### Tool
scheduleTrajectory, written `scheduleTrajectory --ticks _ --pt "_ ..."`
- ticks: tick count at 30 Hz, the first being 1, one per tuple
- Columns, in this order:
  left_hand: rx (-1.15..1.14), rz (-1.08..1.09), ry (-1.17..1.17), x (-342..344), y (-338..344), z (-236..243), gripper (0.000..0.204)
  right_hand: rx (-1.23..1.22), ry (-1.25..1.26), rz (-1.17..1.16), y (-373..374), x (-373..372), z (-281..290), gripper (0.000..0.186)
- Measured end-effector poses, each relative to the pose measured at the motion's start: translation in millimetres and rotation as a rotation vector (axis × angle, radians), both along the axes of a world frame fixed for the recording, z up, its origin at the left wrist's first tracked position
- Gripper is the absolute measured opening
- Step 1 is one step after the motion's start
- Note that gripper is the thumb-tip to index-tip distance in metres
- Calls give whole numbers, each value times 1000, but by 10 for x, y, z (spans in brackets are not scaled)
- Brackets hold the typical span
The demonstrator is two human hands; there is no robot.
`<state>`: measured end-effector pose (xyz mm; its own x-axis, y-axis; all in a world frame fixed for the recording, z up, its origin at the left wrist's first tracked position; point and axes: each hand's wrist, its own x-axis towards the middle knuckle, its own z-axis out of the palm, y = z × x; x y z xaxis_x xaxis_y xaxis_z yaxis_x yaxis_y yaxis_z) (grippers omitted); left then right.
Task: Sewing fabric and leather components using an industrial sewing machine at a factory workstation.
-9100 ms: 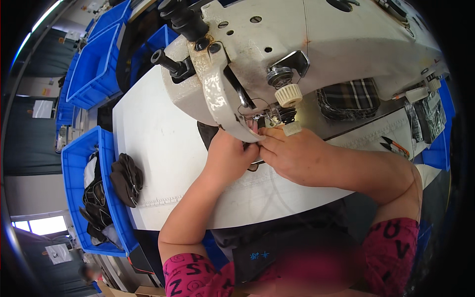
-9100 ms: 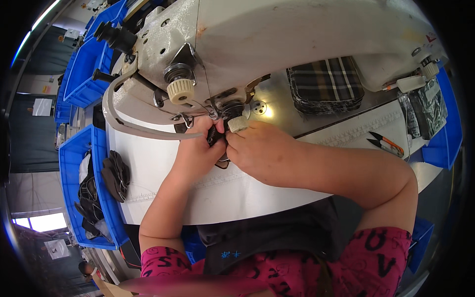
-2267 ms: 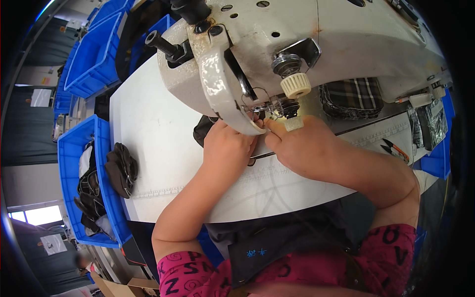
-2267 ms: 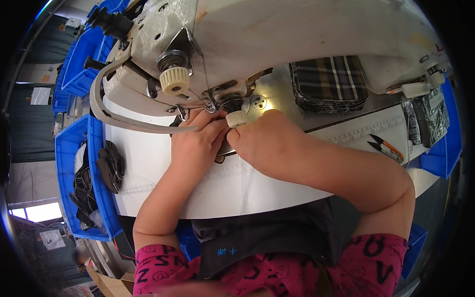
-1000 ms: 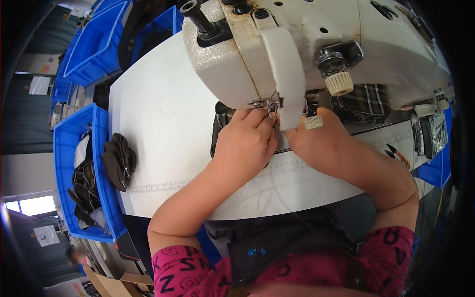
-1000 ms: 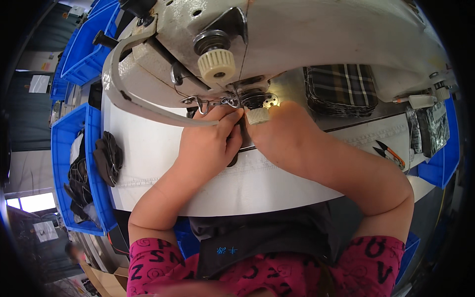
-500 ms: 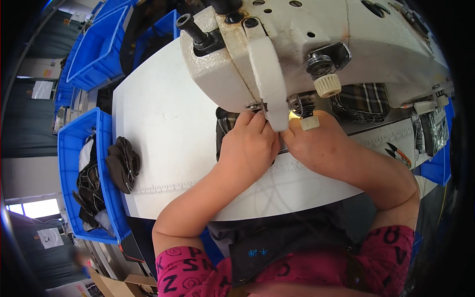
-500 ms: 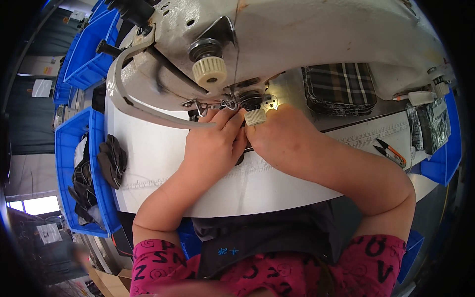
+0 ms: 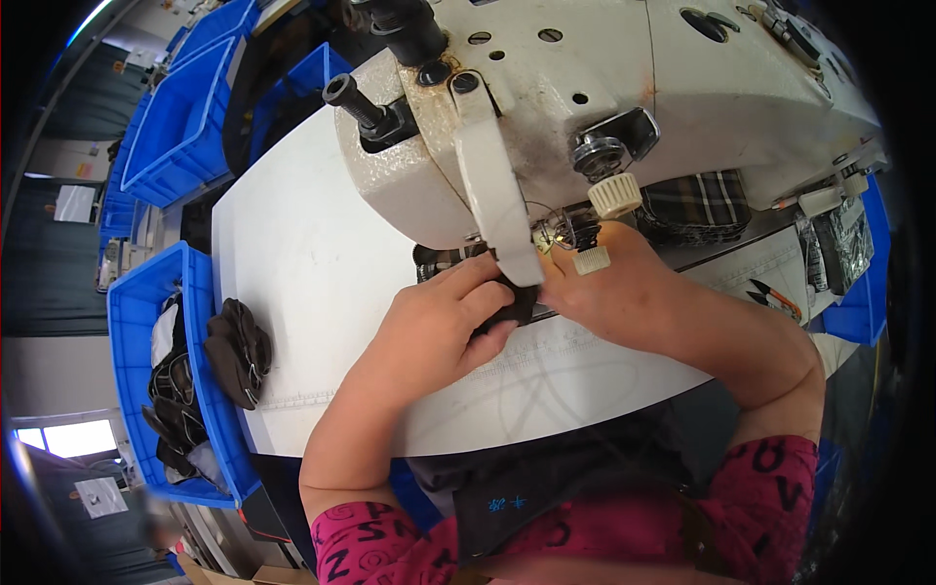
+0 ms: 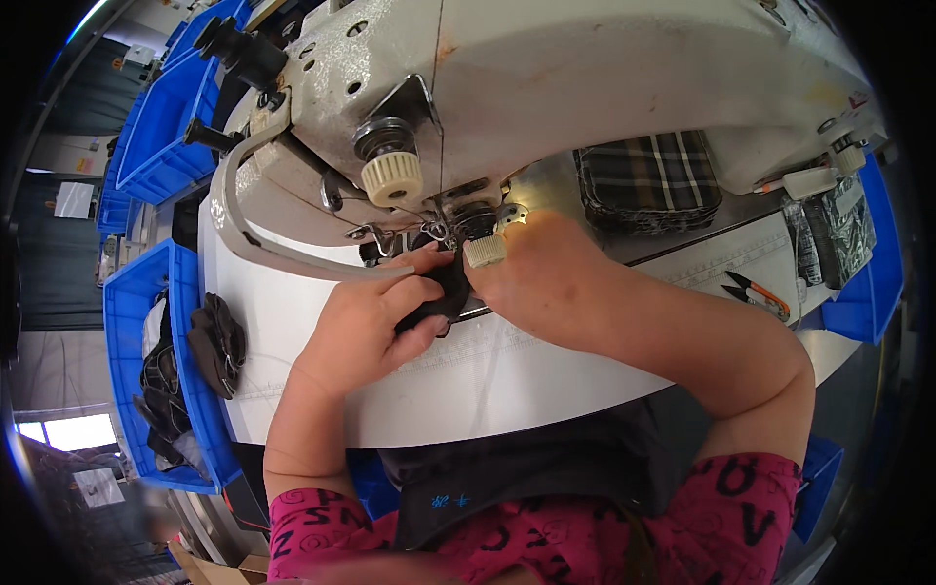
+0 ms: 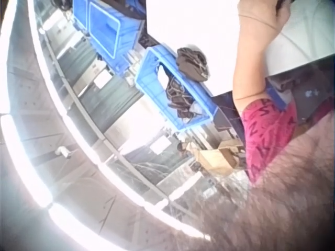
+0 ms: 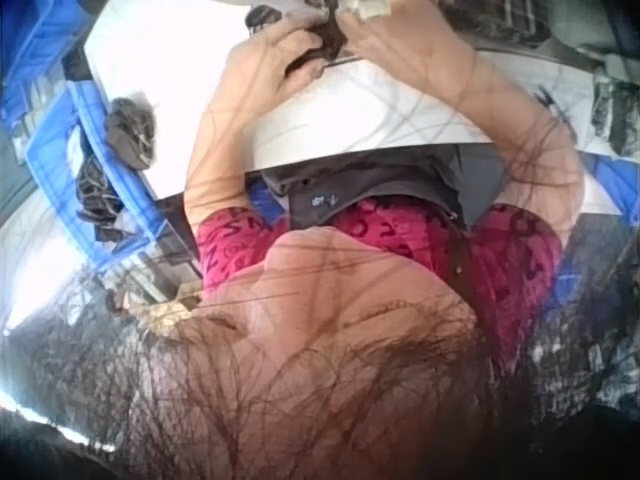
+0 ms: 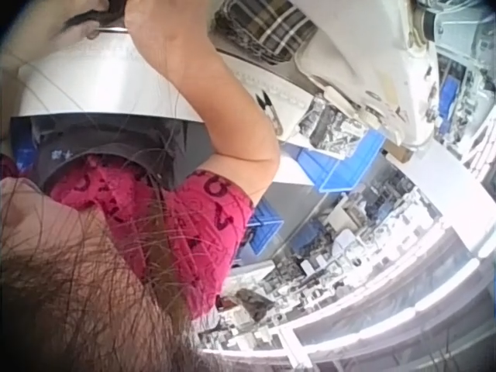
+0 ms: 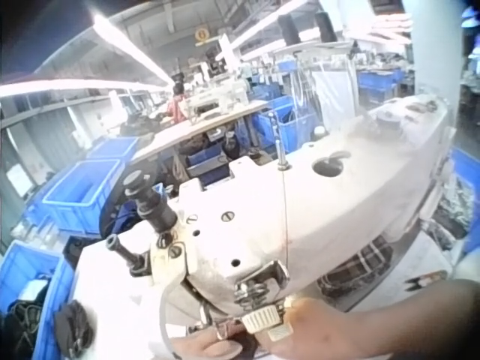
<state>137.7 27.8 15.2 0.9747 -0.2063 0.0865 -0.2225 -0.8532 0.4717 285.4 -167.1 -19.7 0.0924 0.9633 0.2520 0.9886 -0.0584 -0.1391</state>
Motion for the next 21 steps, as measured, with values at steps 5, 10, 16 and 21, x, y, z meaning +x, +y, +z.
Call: scheduleTrajectory --ticks 5,10,16,21 --pt "-277 200 119 23 16 70 17 148 -30 -4 59 -17 -58 10" --pt "-312 131 87 10 80 5 18 87 -12 28 74 16 -92 10" --pt "-216 49 -50 1 62 -18 23 212 -222 64 56 -17 -28 13" --pt "54 141 -172 61 -86 -81 29 176 -290 153 78 -10 -93 15"
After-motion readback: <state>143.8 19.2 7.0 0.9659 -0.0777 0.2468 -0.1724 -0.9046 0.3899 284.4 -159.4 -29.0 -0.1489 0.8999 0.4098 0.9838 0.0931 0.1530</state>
